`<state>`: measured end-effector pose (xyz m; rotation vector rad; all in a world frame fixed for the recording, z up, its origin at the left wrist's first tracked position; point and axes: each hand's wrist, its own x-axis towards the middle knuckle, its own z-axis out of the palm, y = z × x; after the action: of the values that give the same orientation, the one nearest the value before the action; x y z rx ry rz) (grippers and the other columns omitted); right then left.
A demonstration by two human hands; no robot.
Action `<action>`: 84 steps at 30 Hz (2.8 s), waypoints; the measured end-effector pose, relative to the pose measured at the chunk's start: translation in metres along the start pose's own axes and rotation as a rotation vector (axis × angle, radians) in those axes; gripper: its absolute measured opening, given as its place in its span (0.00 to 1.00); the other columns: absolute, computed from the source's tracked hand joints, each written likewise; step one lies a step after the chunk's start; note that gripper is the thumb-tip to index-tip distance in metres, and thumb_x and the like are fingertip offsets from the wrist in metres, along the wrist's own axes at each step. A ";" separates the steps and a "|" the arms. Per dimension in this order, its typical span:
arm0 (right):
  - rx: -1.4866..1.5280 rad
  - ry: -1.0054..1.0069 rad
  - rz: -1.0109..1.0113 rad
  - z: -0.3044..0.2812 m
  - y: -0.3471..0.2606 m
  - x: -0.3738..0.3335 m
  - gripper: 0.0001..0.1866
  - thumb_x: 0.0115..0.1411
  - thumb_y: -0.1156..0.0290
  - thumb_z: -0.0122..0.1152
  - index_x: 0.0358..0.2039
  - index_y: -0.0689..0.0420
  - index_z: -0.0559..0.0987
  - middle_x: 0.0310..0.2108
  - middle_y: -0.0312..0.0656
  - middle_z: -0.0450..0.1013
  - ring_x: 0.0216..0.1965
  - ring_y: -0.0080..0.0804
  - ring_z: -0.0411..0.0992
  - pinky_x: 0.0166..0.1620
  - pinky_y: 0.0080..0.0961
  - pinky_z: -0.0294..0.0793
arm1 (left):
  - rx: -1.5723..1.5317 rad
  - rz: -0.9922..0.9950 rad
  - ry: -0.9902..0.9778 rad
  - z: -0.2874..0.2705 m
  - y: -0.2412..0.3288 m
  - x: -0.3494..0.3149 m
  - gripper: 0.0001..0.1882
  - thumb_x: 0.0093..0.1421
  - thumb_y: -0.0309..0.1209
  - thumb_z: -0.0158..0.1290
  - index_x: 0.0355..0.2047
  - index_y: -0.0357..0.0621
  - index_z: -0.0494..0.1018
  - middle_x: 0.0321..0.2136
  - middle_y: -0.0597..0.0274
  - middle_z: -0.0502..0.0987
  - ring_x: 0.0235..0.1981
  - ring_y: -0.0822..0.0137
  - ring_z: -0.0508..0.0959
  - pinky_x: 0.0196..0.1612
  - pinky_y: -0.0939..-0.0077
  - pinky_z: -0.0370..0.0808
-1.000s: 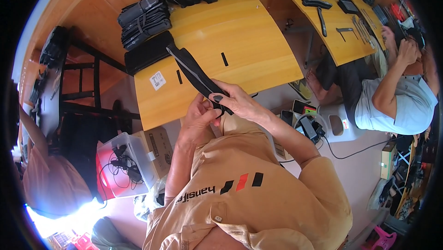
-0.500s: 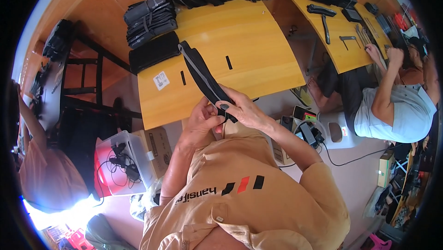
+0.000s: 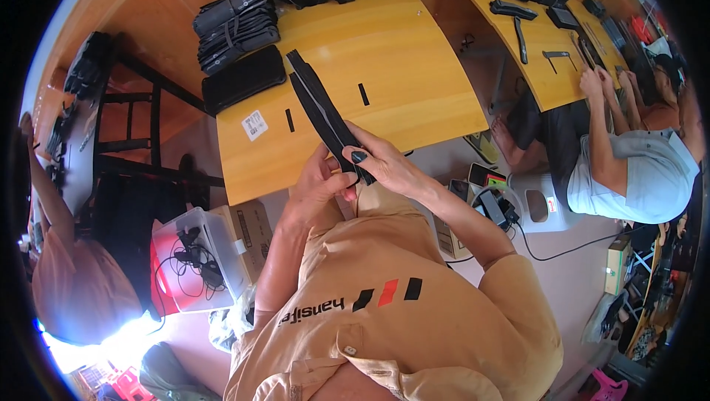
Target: Assembling black textile straps by attaching labels and organizing them into stacks.
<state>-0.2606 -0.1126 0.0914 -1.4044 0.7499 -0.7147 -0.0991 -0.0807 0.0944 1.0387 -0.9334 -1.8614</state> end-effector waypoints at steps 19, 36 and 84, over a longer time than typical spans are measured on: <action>0.093 -0.176 0.126 -0.010 -0.004 -0.017 0.27 0.63 0.68 0.43 0.62 0.55 0.54 0.31 0.31 0.63 0.26 0.15 0.60 0.28 0.13 0.62 | -0.024 -0.036 -0.042 -0.008 0.001 -0.008 0.25 0.48 0.18 0.49 0.48 0.34 0.61 0.27 0.57 0.74 0.16 0.76 0.69 0.19 0.87 0.67; -0.643 0.069 0.003 0.021 -0.004 -0.007 0.30 0.54 0.75 0.51 0.58 0.60 0.56 0.38 0.52 0.62 0.40 0.51 0.66 0.43 0.36 0.66 | -0.042 0.011 0.117 -0.008 -0.024 0.000 0.28 0.45 0.19 0.43 0.50 0.38 0.56 0.33 0.61 0.68 0.34 0.72 0.71 0.35 0.82 0.69; -0.528 -0.110 -0.236 -0.005 -0.034 -0.028 0.22 0.56 0.76 0.54 0.52 0.59 0.65 0.33 0.48 0.71 0.33 0.44 0.72 0.35 0.30 0.70 | -0.247 -0.369 -0.124 -0.006 0.013 -0.046 0.21 0.64 0.50 0.36 0.26 0.45 0.62 0.10 0.77 0.51 0.10 0.80 0.52 0.14 0.85 0.54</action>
<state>-0.2811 -0.0940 0.1268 -2.0216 0.7213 -0.6364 -0.0737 -0.0467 0.1172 0.9994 -0.5849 -2.3012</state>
